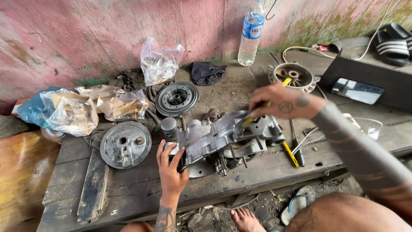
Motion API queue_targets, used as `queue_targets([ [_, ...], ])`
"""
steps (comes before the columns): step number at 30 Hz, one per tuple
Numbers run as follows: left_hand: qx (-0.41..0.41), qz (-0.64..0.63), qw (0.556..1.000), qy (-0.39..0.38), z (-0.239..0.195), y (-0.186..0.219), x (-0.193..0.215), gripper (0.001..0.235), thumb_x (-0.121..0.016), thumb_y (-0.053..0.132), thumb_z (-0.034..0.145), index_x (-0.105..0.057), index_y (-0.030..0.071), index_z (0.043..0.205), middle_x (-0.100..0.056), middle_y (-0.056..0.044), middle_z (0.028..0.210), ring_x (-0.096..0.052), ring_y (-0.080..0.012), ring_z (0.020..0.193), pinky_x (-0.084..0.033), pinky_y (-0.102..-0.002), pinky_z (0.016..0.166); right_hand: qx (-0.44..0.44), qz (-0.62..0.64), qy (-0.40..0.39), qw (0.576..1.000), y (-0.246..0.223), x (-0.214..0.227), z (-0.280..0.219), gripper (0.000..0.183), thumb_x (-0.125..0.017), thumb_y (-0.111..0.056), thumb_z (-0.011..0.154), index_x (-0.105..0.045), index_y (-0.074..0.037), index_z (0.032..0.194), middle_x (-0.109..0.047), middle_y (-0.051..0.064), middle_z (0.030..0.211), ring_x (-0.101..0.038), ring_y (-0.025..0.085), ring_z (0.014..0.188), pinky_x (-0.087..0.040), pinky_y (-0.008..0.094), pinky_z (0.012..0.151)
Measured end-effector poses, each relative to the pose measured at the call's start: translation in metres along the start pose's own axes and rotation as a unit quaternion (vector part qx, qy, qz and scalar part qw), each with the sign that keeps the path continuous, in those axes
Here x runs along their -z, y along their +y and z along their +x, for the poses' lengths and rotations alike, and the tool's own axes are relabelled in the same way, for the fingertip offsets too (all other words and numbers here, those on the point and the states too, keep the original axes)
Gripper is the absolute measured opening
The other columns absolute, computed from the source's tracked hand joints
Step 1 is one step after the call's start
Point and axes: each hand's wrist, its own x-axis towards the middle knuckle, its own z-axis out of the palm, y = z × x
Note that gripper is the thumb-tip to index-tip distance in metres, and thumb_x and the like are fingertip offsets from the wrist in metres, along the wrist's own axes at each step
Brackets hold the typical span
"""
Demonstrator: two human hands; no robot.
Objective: The person uses a yellow-handled brush to scrub the surface of a metal engine casing held in their left hand. They repeatedly brush different sections of the casing while sitting on the ground surrounded by other disassembled engine parts.
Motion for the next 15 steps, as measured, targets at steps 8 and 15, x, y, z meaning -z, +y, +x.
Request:
queue_targets([
  [8,0.0,0.002,1.0,0.002,0.002,0.002,0.0,0.05,-0.056,0.004,0.078,-0.067,0.008,0.126,-0.053,-0.014,0.137,-0.033,-0.0421,0.149,-0.035,-0.065,0.123,-0.111,0.111,-0.027,0.987,0.019,0.001,-0.001,0.023,-0.072,-0.032,0.089,-0.081,-0.017,0.104,-0.081,-0.001,0.097,-0.075,0.013,0.08,-0.056,0.027,0.072],
  [15,0.004,0.001,1.0,-0.001,0.002,0.002,0.0,0.051,-0.055,0.002,0.077,-0.066,0.007,0.127,-0.052,-0.014,0.138,-0.033,-0.0429,0.149,-0.036,-0.065,0.122,-0.215,0.059,0.01,0.975,0.015,0.004,-0.017,0.024,-0.064,-0.033,0.099,-0.076,-0.014,0.103,-0.069,0.001,0.065,-0.05,0.012,0.045,-0.042,0.025,0.047],
])
